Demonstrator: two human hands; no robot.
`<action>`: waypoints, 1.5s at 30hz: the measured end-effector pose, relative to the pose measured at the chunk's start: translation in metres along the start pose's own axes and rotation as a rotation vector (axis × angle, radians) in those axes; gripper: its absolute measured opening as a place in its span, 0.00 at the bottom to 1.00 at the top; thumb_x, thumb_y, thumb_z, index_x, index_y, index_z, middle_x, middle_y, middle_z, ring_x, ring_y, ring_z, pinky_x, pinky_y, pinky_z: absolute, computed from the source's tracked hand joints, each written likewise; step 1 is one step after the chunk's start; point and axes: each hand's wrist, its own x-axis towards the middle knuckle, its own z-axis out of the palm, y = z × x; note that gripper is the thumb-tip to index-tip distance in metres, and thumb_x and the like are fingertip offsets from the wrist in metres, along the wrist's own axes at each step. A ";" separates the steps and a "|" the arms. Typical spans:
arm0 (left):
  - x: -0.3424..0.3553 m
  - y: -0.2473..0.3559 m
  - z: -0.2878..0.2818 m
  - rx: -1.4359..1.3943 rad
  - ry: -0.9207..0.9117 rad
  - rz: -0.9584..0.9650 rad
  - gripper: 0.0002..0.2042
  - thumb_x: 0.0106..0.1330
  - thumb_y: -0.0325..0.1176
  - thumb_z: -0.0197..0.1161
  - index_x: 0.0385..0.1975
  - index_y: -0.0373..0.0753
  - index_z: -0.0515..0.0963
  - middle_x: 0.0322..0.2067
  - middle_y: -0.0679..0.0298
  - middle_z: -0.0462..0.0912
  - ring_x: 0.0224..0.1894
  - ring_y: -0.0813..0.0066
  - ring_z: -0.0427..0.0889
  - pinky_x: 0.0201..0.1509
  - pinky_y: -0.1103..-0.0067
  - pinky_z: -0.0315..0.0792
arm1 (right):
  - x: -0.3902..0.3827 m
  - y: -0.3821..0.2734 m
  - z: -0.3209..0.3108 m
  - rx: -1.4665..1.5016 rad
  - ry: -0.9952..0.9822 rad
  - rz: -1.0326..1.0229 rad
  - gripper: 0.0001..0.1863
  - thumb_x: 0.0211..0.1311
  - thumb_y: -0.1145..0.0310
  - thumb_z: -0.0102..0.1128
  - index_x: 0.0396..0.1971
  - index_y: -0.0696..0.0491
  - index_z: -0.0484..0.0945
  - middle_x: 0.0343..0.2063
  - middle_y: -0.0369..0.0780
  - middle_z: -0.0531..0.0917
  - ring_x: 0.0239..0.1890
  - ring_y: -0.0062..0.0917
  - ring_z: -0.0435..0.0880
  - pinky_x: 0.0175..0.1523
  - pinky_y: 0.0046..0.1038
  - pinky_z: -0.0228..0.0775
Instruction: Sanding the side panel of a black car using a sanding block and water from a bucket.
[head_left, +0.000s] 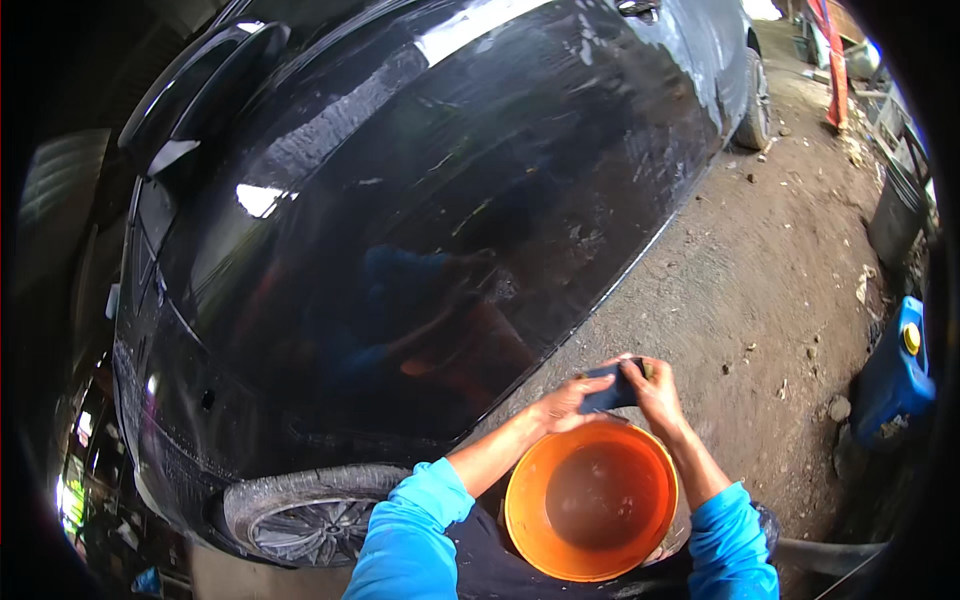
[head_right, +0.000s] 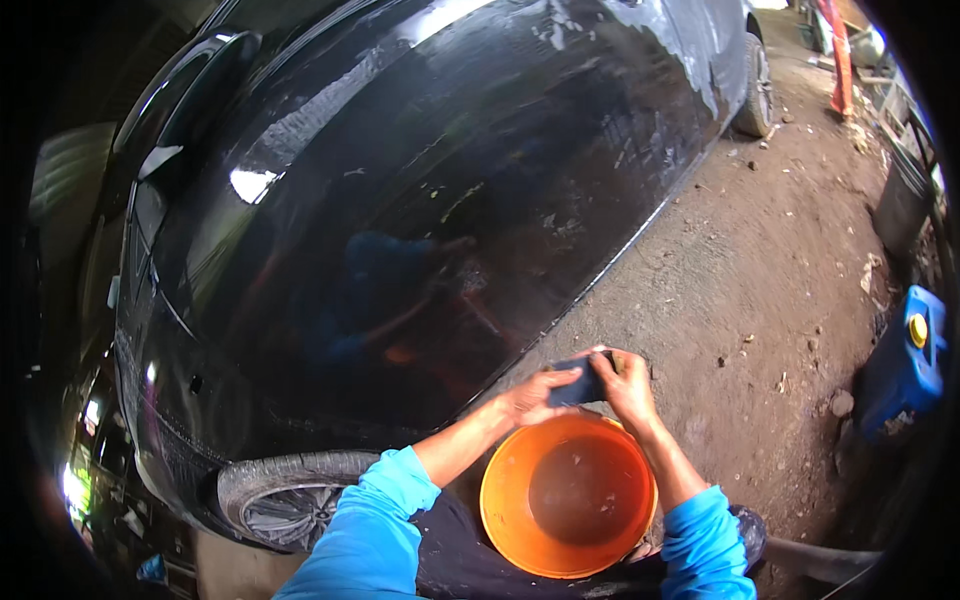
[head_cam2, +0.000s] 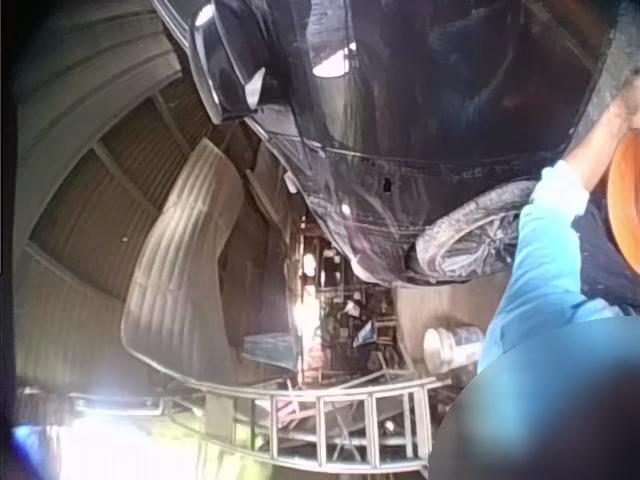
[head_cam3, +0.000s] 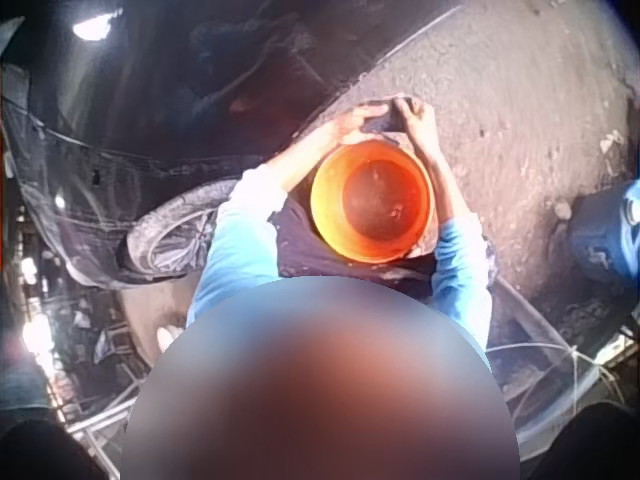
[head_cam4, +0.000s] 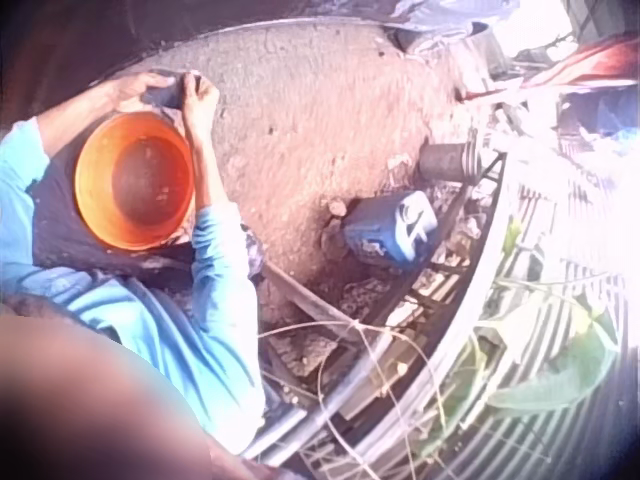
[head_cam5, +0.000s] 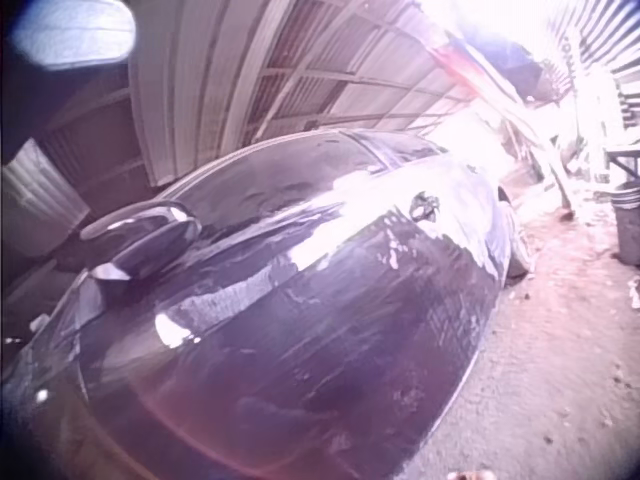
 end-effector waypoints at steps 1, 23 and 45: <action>0.000 -0.005 0.003 0.007 -0.008 -0.027 0.28 0.74 0.40 0.55 0.73 0.47 0.57 0.66 0.62 0.67 0.65 0.67 0.71 0.62 0.63 0.75 | -0.006 0.004 -0.012 -0.186 0.059 0.014 0.14 0.68 0.64 0.60 0.40 0.60 0.82 0.31 0.36 0.85 0.33 0.18 0.81 0.43 0.23 0.73; -0.186 0.149 0.016 2.952 0.665 0.138 0.35 0.62 0.45 0.63 0.67 0.31 0.64 0.69 0.50 0.63 0.74 0.57 0.56 0.77 0.60 0.47 | -0.012 0.023 -0.121 -1.064 0.047 0.288 0.20 0.57 0.54 0.68 0.36 0.57 0.87 0.32 0.51 0.87 0.38 0.43 0.87 0.46 0.40 0.77; -0.106 0.152 0.002 2.884 1.120 0.306 0.39 0.59 0.46 0.67 0.66 0.26 0.64 0.69 0.43 0.61 0.73 0.51 0.57 0.76 0.56 0.47 | 0.035 0.064 -0.332 -1.089 0.549 0.320 0.28 0.60 0.50 0.67 0.36 0.66 0.80 0.34 0.59 0.84 0.43 0.49 0.85 0.47 0.43 0.74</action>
